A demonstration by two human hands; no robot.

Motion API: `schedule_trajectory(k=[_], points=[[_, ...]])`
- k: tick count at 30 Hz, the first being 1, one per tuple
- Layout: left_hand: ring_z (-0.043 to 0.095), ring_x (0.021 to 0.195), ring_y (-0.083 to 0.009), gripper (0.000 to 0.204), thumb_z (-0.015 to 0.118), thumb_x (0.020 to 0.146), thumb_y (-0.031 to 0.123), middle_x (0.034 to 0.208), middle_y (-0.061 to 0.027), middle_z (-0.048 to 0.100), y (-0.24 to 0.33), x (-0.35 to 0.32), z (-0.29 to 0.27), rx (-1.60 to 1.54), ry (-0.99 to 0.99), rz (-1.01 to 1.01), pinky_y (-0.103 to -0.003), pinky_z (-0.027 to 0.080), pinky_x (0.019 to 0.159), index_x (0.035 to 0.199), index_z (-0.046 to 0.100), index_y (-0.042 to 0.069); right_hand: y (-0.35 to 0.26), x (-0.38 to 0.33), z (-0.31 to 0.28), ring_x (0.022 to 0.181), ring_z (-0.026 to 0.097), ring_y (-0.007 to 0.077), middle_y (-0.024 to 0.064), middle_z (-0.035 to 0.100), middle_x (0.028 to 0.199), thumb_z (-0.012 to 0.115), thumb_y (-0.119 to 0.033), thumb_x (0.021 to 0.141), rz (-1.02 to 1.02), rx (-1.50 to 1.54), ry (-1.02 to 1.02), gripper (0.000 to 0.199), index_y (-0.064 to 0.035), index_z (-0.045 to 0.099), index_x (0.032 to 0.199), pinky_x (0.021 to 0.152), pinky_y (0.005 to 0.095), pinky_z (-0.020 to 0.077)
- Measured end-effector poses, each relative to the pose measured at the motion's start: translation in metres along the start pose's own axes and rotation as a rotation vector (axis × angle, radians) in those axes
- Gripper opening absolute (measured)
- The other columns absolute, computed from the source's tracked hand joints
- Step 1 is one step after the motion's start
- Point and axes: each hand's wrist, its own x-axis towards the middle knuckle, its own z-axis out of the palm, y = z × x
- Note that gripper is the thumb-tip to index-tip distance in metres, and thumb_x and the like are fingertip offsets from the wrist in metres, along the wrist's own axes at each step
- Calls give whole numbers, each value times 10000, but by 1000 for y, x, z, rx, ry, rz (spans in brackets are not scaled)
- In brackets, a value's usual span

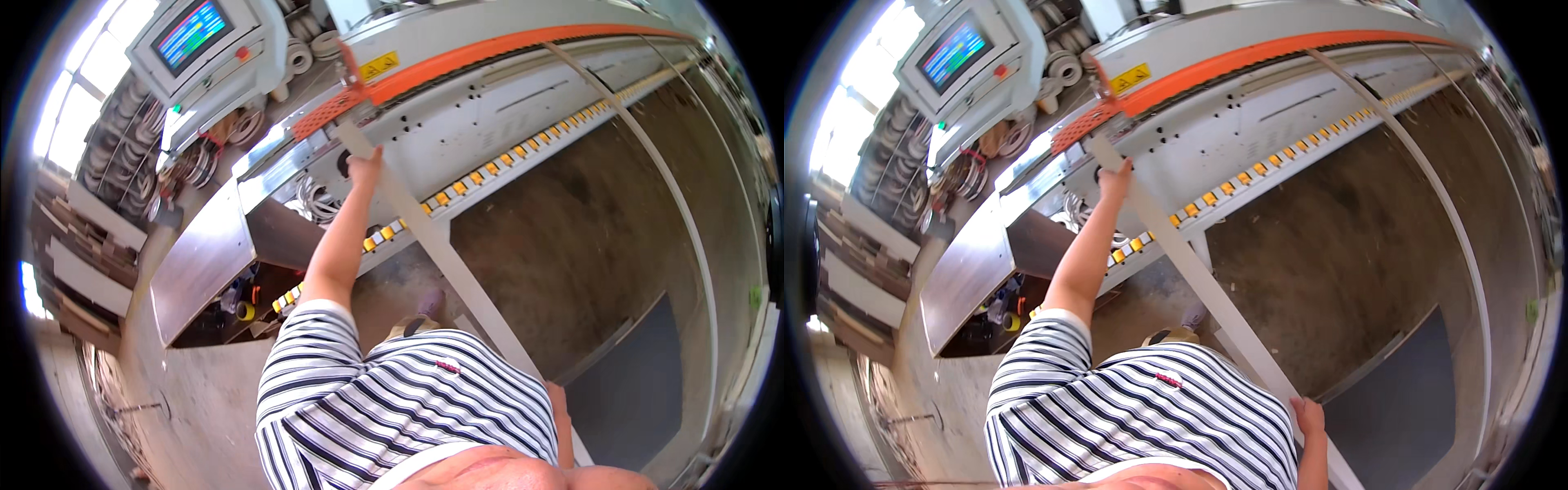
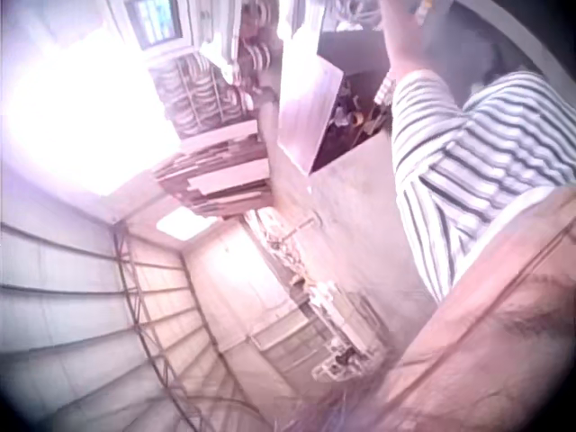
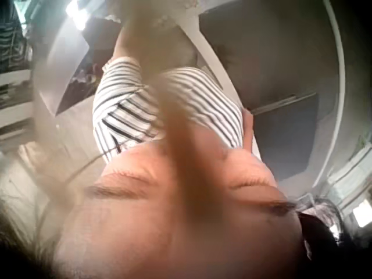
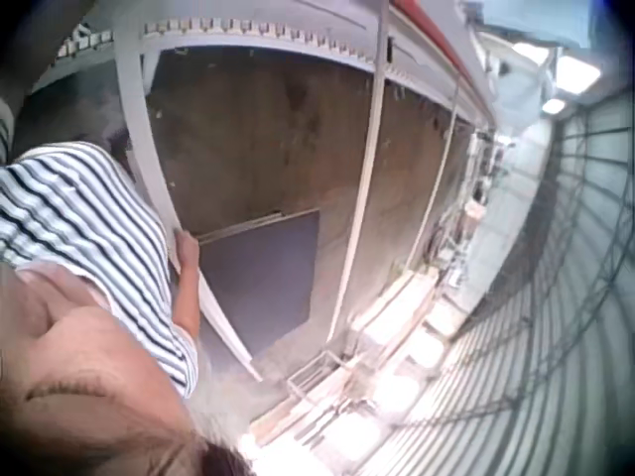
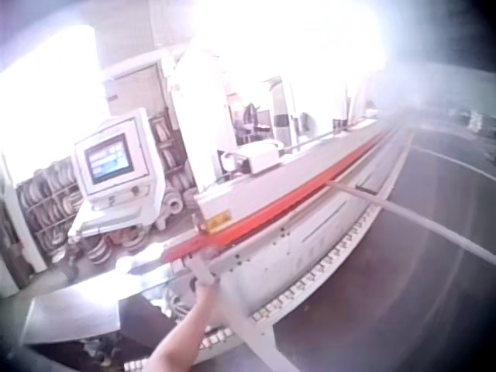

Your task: The person feeds wooden slats one by one into an edge banding machine. The person then grasps the handle of a mobile cart and pushes it across the floor.

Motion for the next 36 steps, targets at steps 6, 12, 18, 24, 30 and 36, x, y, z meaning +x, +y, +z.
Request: schedule_trajectory(k=[6,12,18,24,30,36], points=[[606,1065,-423,892,718,709,559,1127,-301,614,24,31,23,38,72,-148,-448,480,921,1200,455,-137,-60,13,-30,743,612,461,247,638,736,484,-586,892,27,-224,85,576,-40,629,777,662,553,457],[615,1077,-389,879,713,716,471,1157,-267,616,19,60,30,39,-44,-145,-439,482,933,1271,364,-114,-96,26,-22,659,627,412,211,622,641,551,-545,884,62,-370,102,500,-76,601,718,571,494,474],[632,1038,-381,681,725,703,427,1094,-249,646,24,60,27,-32,-28,-197,-437,490,914,1140,545,-63,-72,26,-6,694,643,396,200,636,682,581,-344,845,59,-324,-3,229,-120,624,832,594,489,489],[638,1012,-385,628,746,695,400,1076,-229,656,5,83,37,-151,-60,-160,-433,494,904,1113,563,-31,-76,24,-12,748,647,397,206,651,743,561,-292,813,70,-268,-140,207,-143,645,930,643,495,499],[644,972,-385,661,722,710,385,1072,-259,640,17,76,35,-171,5,-163,-427,512,838,1130,523,-86,-92,27,-17,792,642,399,204,661,776,564,-315,826,180,-234,-167,262,-140,678,984,663,479,496],[623,1031,-386,660,737,699,361,1095,-250,633,21,80,36,-215,-60,-204,-432,486,905,1138,490,-67,-110,22,-22,748,629,407,197,657,761,535,-389,888,139,-230,-77,304,-135,700,905,641,481,487]])
